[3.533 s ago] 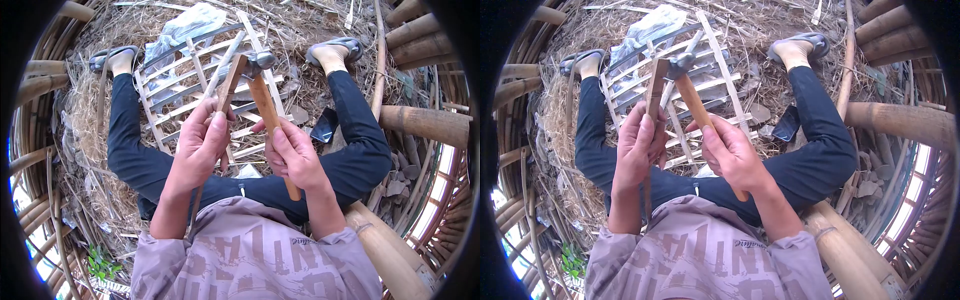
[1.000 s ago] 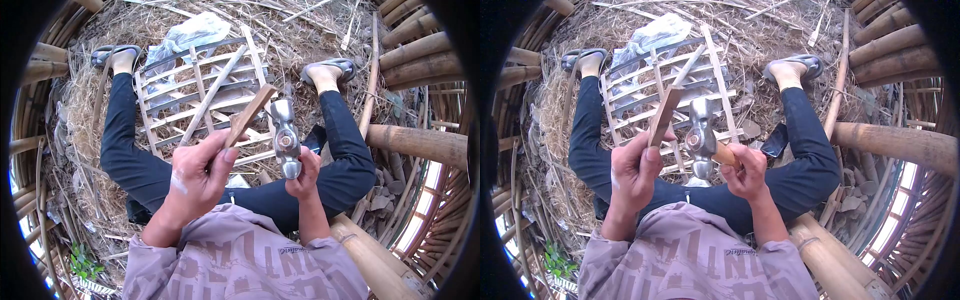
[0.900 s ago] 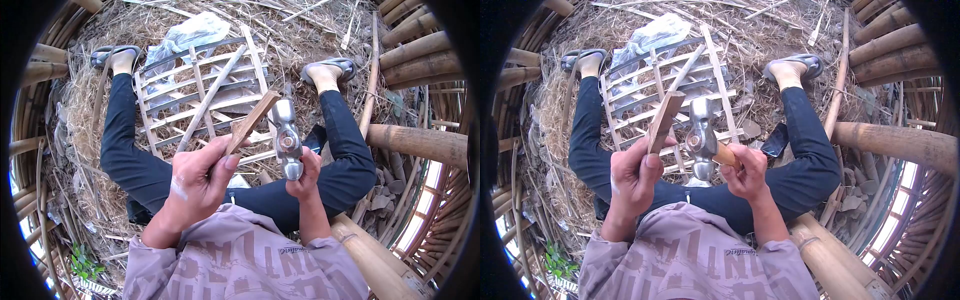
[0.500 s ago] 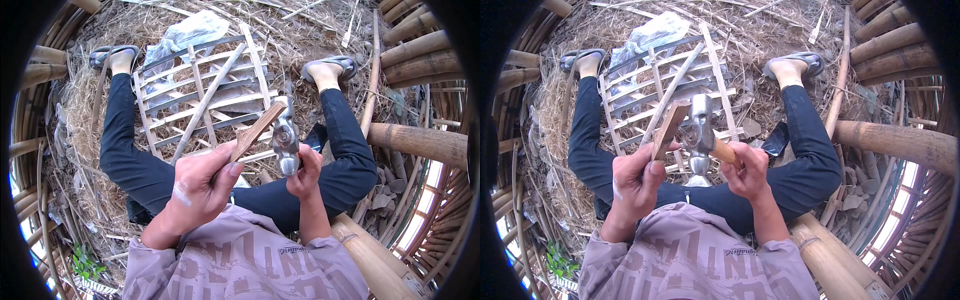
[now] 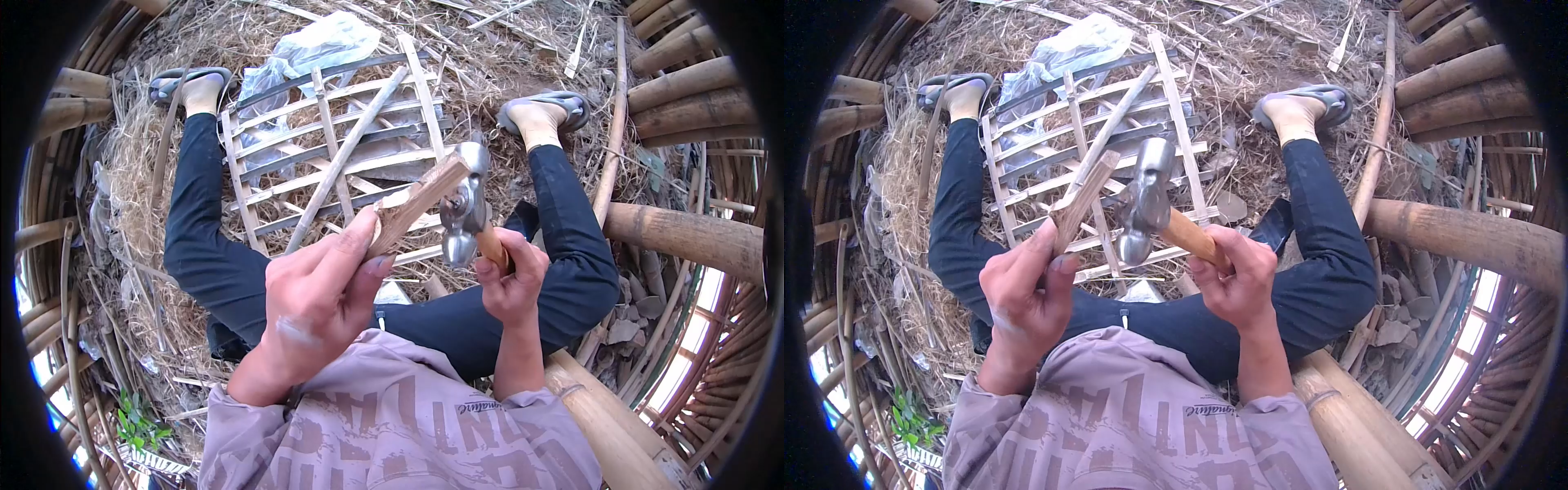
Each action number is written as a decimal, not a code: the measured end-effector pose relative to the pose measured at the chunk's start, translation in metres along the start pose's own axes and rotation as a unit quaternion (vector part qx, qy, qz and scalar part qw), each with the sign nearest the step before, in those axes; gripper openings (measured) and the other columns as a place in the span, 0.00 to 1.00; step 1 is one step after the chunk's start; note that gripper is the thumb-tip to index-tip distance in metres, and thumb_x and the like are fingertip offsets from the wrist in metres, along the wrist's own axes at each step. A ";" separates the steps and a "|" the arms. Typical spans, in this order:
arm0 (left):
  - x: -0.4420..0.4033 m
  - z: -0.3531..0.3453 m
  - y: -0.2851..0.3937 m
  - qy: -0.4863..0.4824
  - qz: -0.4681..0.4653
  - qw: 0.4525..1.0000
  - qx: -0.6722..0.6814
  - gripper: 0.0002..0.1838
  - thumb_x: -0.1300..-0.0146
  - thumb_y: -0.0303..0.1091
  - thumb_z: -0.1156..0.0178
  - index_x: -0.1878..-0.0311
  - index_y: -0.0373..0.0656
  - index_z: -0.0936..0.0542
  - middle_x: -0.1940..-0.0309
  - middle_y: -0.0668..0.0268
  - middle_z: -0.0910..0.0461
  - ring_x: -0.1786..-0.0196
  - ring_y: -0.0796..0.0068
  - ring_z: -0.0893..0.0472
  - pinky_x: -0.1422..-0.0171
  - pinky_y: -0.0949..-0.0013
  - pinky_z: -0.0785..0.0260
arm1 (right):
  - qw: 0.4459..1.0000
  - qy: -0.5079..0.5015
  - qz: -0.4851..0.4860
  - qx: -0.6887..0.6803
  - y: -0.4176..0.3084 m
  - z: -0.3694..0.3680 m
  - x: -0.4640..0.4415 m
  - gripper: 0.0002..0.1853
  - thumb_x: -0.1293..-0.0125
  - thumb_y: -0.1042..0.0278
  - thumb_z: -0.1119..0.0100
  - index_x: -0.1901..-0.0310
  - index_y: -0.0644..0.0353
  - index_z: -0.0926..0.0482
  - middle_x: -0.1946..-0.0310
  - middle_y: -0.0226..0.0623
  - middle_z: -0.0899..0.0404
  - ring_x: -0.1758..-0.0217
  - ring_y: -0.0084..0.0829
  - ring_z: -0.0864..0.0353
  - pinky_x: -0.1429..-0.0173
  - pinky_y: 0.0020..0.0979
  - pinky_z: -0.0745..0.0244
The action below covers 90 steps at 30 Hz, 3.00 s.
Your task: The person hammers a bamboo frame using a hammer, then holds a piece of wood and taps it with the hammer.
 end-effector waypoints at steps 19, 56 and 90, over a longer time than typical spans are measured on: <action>-0.010 -0.029 -0.044 -0.065 0.092 0.993 0.024 0.18 0.31 0.29 0.33 0.41 0.30 0.16 0.73 0.52 0.15 0.74 0.69 0.16 0.66 0.68 0.27 | 0.764 -0.224 -0.399 -0.455 -0.012 -0.024 0.013 0.20 0.14 0.62 0.60 0.29 0.64 0.36 0.73 0.23 0.38 0.79 0.12 0.41 0.77 0.18 0.41; 0.005 -0.061 -0.101 -0.099 0.173 0.969 -0.148 0.15 0.20 0.45 0.47 0.56 0.43 0.25 0.79 0.47 0.20 0.72 0.38 0.18 0.69 0.41 0.30 | 0.777 -0.167 -0.366 -0.485 -0.036 -0.068 0.038 0.20 0.16 0.67 0.55 0.29 0.66 0.37 0.77 0.19 0.37 0.80 0.10 0.42 0.76 0.18 0.44; 0.012 -0.059 -0.092 -0.100 0.176 0.976 -0.080 0.11 0.20 0.38 0.45 0.51 0.38 0.22 0.80 0.46 0.27 0.76 0.39 0.25 0.71 0.49 0.36 | 0.846 -0.181 -0.384 -0.323 0.003 -0.073 0.031 0.22 0.20 0.69 0.48 0.30 0.70 0.32 0.77 0.24 0.29 0.77 0.14 0.31 0.73 0.24 0.33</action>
Point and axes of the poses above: each hand's wrist, its own x-axis away from the middle knuckle, its own z-axis out of the back of the hand, y = z × x, the point moved 3 cm from there along -x, towards the middle knuckle
